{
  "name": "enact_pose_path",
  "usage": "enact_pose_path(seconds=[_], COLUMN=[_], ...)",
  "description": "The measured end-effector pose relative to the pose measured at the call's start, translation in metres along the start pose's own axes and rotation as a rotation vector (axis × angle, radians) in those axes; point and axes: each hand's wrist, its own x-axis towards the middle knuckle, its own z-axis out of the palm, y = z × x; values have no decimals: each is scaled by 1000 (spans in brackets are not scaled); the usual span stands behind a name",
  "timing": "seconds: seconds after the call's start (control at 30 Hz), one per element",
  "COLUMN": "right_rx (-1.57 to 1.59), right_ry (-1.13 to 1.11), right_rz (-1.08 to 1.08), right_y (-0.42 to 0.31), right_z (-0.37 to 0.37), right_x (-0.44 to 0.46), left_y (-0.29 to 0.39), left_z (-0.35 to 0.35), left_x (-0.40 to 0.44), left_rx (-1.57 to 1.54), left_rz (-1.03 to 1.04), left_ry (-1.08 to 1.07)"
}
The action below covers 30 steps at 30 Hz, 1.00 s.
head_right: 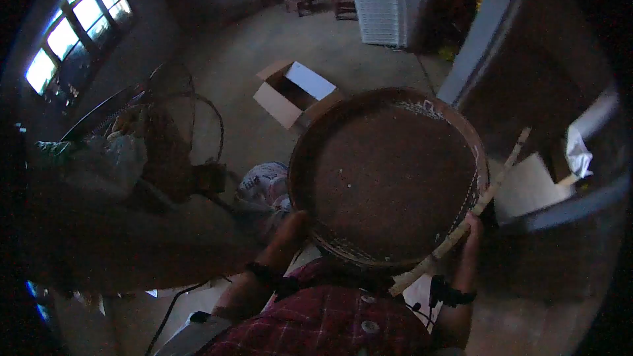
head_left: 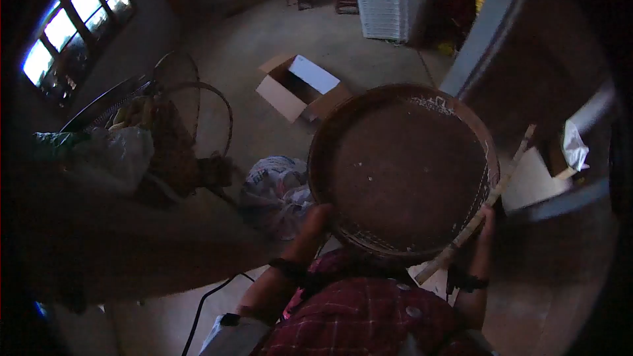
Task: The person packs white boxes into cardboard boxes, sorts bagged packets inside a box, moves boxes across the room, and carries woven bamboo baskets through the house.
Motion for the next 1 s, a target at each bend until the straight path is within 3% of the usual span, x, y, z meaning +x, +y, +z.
enact_pose_path(seconds=[0.03, 0.13, 0.23, 0.27, 0.37, 0.43, 0.5, 0.6, 0.73, 0.9, 1.0], right_rx=[-53, -86, -98, -110, -131, -114, -112, -242, -168, -241, -289], right_ry=[-28, -85, -110, -127, -248, -328, -418, -388, -517, -599, -570], right_rz=[1, 24, 109, 154, 181, 183, 221, 199, 469, 293, 350], right_y=[1, 14, 17, 20, 33, 63, 69, 16, 57, 108, 121], right_z=[-16, -13, -1, 1, 12, 42, 89, 173, 221, 312, 367], right_x=[20, 86, 137, 159, 241, 298, 319, 284, 380, 439, 476], left_y=[24, 28, 45, 51, 71, 86, 56, 39, 32, 59, -11], left_z=[9, 34, 42, 44, 52, 37, 23, 8, -20, -61, -132], left_x=[-2, 20, 43, 46, 66, 111, 139, 165, 230, 309, 383], left_rx=[-202, -304, -284, -289, 23, -107, -247, -412, -463, -465, -429], left_rz=[-178, -284, -423, -417, -70, -441, -403, -356, -352, -391, -405], left_ry=[-51, 112, 113, 122, 147, 329, 295, 266, 389, 591, 604])
